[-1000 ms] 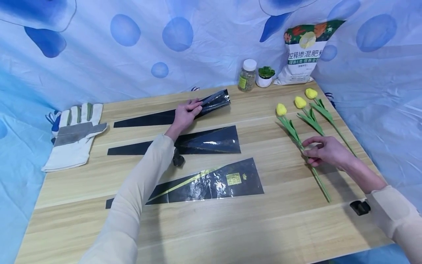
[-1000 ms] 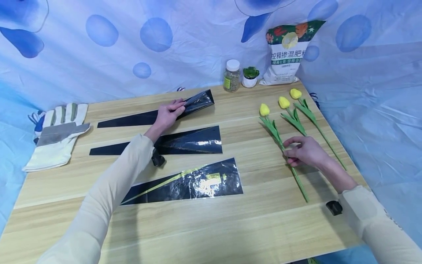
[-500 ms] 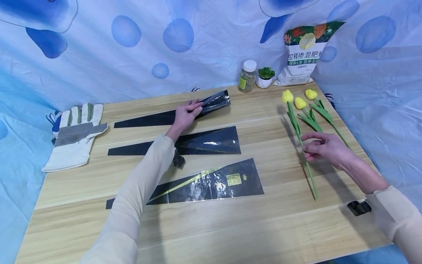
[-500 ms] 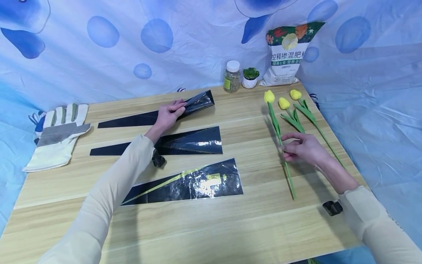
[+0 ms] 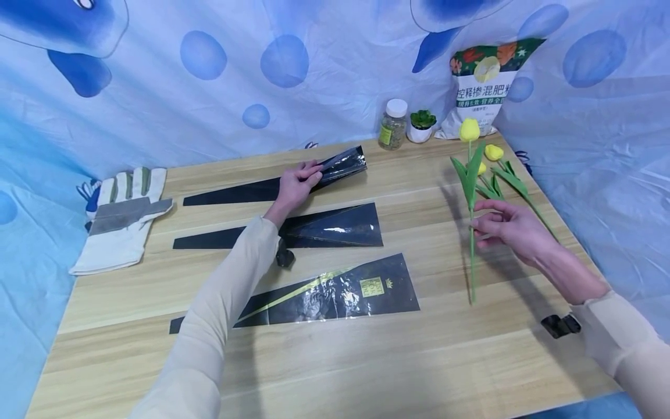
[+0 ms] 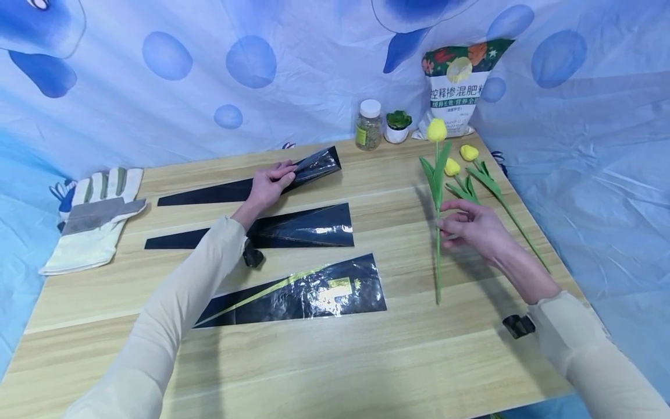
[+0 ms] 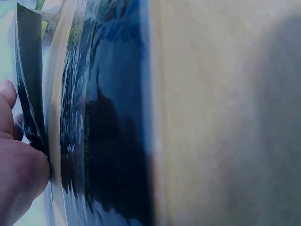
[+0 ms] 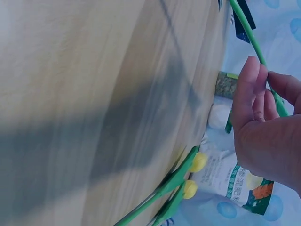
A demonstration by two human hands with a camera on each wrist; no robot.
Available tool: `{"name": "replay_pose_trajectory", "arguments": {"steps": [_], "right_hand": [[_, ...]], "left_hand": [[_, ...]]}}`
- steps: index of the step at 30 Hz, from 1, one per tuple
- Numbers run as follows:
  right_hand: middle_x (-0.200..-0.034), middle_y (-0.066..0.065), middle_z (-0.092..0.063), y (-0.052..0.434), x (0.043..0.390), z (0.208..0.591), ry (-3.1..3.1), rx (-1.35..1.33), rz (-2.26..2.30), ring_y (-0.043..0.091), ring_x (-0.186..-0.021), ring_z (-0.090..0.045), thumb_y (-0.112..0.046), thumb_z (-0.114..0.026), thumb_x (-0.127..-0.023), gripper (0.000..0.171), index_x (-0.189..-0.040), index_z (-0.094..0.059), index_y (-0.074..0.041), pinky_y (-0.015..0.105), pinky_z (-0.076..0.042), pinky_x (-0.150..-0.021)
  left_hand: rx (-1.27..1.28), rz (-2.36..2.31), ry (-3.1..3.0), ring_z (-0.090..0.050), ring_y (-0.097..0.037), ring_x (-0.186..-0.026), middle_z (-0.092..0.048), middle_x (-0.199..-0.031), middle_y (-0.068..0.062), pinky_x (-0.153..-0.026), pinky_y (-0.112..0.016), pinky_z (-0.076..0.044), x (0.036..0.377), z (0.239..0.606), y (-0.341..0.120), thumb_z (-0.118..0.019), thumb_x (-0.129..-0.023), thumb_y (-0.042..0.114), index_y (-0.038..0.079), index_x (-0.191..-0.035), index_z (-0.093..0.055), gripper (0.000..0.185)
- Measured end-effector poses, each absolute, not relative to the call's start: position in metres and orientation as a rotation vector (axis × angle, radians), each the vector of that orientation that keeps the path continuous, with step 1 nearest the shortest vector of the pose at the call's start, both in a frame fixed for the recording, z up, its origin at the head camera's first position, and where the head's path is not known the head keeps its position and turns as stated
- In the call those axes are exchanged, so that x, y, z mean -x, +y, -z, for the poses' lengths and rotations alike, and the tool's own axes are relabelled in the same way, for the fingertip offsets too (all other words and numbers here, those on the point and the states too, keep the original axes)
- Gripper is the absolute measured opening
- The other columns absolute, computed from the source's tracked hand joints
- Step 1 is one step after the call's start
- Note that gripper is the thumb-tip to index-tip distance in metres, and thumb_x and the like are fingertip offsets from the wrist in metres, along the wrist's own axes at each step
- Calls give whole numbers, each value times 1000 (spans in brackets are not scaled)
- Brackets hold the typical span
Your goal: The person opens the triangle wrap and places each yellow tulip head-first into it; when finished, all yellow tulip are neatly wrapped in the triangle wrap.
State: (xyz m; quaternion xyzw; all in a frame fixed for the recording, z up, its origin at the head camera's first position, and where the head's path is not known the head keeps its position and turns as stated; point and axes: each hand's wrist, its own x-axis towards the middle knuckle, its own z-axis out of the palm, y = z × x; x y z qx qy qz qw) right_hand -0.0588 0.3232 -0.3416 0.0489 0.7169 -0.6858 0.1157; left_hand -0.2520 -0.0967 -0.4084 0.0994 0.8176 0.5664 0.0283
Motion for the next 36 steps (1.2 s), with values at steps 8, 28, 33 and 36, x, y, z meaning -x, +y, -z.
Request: {"name": "replay_pose_trajectory", "arguments": {"steps": [8, 28, 33, 36], "right_hand": [[-89, 7, -70, 302, 72, 338, 2200, -43, 2083, 18, -74, -71, 3, -66, -94, 28, -118, -53, -1, 33, -60, -68], [-79, 9, -73, 248, 130, 318, 2210, -68, 2482, 16, -69, -72, 11, -64, -91, 28, -108, -49, -5, 31, -60, -65], [-75, 10, -71, 236, 148, 310, 2174, -103, 2625, 18, -68, -72, 14, -62, -90, 29, -107, -46, -5, 30, -60, -67], [-74, 12, -70, 230, 159, 306, 2170, -109, 2717, 19, -67, -71, 14, -61, -89, 29, -105, -46, -5, 31, -60, -68]], "left_hand": [[-304, -1769, 2513, -30, -23, -146, -55, -143, -10, -117, -28, -21, 252, 409, -97, -67, -98, 15, 4, -125, -68, 29], [-363, -1782, 2520, -31, -25, -146, -55, -142, -11, -117, -29, -24, 250, 409, -97, -66, -99, 13, 3, -124, -69, 28], [-358, -1773, 2533, -32, -25, -145, -56, -142, -11, -117, -29, -24, 249, 410, -98, -66, -98, 13, 3, -124, -69, 28], [-365, -1775, 2538, -32, -27, -145, -56, -141, -11, -117, -29, -24, 250, 410, -99, -66, -98, 13, 3, -124, -69, 28]]}}
